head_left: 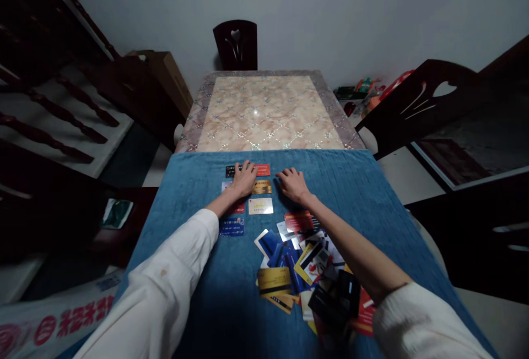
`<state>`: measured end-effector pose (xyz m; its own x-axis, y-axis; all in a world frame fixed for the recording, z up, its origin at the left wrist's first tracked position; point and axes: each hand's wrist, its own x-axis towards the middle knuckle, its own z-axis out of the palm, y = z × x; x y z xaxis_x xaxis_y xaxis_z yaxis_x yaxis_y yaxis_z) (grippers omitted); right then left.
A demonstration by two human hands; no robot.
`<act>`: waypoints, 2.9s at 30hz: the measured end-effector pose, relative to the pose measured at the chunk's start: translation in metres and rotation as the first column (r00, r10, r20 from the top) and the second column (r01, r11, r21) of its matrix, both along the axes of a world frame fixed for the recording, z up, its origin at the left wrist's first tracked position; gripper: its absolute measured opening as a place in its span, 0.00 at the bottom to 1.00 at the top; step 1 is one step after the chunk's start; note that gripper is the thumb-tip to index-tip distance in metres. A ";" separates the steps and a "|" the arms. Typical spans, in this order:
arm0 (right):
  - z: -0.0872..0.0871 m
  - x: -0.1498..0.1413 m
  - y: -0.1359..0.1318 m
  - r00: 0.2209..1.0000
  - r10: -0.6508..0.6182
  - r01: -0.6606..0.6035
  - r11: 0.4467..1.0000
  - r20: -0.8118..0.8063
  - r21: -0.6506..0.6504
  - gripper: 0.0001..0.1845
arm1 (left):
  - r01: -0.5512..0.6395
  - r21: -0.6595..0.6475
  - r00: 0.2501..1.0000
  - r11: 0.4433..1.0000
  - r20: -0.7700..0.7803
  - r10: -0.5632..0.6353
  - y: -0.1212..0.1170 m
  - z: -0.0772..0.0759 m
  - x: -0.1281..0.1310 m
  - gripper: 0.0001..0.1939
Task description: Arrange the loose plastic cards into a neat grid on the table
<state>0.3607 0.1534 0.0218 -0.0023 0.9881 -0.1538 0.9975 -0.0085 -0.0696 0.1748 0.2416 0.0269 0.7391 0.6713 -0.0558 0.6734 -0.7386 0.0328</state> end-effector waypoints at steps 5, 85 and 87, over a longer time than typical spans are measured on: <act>0.004 0.009 -0.028 1.000 0.013 -0.013 1.000 -0.001 0.006 0.19 | 0.056 -0.005 0.998 0.998 0.032 -0.056 -0.020 0.006 -0.004 0.21; -0.012 -0.097 -0.162 0.913 0.350 -0.347 0.937 -0.208 0.053 0.15 | 0.469 0.164 0.863 0.868 0.125 -0.489 -0.177 -0.028 -0.129 0.07; -0.013 -0.096 -0.161 0.917 0.335 -0.331 0.942 -0.216 0.054 0.13 | 0.427 0.108 0.887 0.898 0.140 -0.439 -0.174 -0.024 -0.128 0.07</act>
<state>0.2645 -0.0073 0.0084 -0.3637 0.9266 -0.0958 0.9021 0.3248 -0.2841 0.0472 0.0673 0.0029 0.9523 0.2800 0.1214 0.2763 -0.9600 0.0465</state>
